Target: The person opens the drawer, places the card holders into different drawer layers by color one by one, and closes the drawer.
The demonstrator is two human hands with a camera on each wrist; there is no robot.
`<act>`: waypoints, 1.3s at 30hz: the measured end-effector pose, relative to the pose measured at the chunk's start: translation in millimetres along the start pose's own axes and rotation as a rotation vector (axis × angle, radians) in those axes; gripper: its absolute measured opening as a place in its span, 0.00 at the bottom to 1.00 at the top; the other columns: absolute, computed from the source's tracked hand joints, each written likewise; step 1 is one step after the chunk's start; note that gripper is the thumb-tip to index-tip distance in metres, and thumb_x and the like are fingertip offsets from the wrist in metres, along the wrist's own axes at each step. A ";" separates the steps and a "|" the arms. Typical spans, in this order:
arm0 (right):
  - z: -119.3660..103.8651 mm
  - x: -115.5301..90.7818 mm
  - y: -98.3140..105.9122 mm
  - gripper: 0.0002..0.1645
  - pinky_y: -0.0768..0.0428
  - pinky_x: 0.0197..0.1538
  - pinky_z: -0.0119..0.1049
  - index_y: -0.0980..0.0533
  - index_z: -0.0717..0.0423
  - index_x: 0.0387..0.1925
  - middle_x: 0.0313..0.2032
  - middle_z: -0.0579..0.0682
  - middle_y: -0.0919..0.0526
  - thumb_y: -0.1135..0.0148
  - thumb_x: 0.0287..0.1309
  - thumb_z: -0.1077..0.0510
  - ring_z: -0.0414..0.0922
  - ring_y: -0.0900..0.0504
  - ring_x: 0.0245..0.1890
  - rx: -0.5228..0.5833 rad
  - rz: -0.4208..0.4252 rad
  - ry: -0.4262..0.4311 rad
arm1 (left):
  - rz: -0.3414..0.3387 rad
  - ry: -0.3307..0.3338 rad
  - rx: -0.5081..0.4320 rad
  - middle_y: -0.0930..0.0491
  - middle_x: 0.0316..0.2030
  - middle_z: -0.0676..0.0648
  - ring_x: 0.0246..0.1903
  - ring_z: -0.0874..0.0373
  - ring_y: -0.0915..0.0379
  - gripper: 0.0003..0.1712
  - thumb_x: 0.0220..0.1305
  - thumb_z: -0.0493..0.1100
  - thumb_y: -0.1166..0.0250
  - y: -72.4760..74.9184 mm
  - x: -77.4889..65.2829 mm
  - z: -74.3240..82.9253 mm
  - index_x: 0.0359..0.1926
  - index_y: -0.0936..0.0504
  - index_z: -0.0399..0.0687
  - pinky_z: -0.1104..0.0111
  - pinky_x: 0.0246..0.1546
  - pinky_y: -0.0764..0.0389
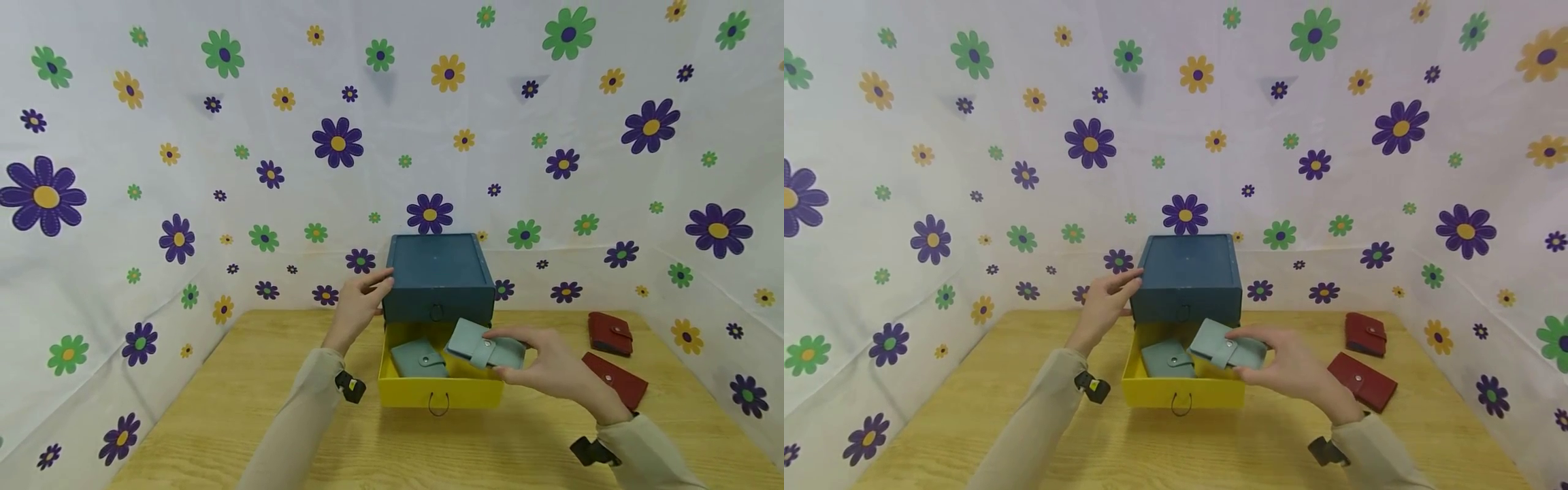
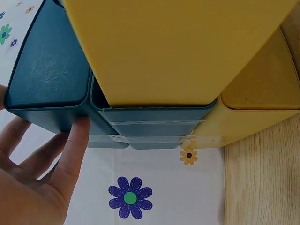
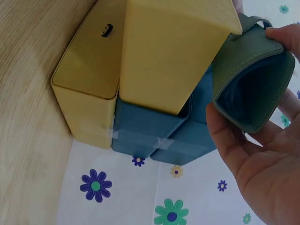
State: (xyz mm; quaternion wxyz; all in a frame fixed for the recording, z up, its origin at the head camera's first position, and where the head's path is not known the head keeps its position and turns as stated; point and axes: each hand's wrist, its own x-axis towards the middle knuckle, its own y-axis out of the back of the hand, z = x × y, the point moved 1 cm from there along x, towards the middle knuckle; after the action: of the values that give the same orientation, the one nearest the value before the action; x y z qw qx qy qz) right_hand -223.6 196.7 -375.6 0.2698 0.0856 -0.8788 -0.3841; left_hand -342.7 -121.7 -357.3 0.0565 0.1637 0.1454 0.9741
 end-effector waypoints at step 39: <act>-36.5 35.6 -43.6 0.21 0.26 0.31 0.33 0.19 0.51 0.44 0.47 0.51 0.18 0.28 0.47 0.47 0.44 0.24 0.32 -0.325 0.088 -0.191 | 0.005 -0.008 0.003 0.23 0.60 0.52 0.55 0.52 0.23 0.21 0.69 0.56 0.40 -0.2 -0.7 0.7 0.61 0.21 0.64 0.60 0.44 0.15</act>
State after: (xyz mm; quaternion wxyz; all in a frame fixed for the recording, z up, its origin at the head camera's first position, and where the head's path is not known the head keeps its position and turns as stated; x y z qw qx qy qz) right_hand -236.3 130.8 -372.1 0.2121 -0.0346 -0.8298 -0.5151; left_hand -341.9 -121.4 -356.9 0.0544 0.1679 0.1464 0.9734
